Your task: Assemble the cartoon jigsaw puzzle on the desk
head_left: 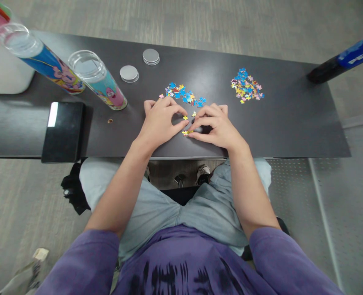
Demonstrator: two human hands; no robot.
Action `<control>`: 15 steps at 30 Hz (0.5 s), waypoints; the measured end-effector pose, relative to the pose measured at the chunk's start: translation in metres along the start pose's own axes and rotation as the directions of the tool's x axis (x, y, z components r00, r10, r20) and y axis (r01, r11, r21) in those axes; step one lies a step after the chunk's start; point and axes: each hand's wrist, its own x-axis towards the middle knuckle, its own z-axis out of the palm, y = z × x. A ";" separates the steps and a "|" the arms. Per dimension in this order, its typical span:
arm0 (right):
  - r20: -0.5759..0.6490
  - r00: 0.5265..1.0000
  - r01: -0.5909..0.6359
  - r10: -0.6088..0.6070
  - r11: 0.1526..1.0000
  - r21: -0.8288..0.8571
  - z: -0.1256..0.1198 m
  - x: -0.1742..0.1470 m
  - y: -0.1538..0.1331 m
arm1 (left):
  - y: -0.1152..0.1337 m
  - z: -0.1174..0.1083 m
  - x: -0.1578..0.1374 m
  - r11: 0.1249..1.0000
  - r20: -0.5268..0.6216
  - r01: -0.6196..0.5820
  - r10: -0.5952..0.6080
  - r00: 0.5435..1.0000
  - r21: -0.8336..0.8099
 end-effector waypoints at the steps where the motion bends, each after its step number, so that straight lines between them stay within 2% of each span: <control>1: -0.004 1.000 0.003 -0.003 1.000 0.002 0.000 0.000 0.001 | -0.004 -0.003 -0.002 1.000 0.003 -0.004 0.004 1.000 -0.001; 8: -0.041 0.999 0.030 -0.029 1.000 0.010 0.001 -0.001 0.009 | -0.021 -0.028 -0.021 0.999 0.025 -0.043 0.042 0.999 0.014; 15: -0.045 0.999 0.030 -0.030 1.000 0.004 0.003 0.000 0.009 | -0.020 -0.021 -0.026 0.991 0.061 -0.134 0.134 0.989 0.002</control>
